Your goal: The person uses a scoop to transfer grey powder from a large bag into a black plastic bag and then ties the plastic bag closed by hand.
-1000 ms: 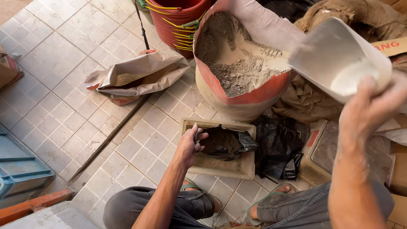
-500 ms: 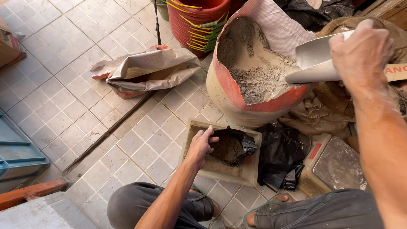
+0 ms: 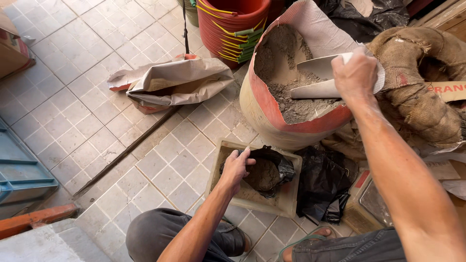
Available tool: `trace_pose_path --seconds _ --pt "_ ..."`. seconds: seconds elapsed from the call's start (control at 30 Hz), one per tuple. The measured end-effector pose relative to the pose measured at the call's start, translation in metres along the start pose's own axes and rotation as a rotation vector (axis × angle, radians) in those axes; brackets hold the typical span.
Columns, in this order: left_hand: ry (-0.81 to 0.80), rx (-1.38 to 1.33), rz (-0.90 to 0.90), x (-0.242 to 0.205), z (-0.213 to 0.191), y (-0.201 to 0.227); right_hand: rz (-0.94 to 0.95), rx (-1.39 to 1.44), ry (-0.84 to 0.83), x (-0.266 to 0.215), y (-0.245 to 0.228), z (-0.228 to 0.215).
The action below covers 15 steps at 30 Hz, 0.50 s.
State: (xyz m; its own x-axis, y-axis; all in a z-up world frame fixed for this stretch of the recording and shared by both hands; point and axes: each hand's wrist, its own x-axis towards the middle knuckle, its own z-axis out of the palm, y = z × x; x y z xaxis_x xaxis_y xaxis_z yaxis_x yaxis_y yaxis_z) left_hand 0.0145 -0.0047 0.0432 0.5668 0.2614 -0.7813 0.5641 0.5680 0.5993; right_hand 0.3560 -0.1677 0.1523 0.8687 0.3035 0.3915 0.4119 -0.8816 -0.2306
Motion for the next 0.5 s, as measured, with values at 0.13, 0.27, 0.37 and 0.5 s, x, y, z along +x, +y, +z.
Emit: trace_pose_path --seconds 0.13,0.27,0.37,0.5 --pt "0.009 0.005 0.003 -0.001 -0.001 0.002 0.071 0.206 -0.030 -0.007 0.009 -0.036" --pt "0.000 -0.024 0.027 0.004 -0.003 -0.001 0.273 0.253 0.014 -0.008 0.028 -0.051" --pt "0.006 -0.052 0.047 0.011 -0.006 -0.006 0.325 0.365 0.031 -0.020 0.034 -0.063" --pt "0.020 -0.065 0.041 0.011 -0.012 -0.007 0.405 0.566 0.098 -0.038 0.047 -0.072"
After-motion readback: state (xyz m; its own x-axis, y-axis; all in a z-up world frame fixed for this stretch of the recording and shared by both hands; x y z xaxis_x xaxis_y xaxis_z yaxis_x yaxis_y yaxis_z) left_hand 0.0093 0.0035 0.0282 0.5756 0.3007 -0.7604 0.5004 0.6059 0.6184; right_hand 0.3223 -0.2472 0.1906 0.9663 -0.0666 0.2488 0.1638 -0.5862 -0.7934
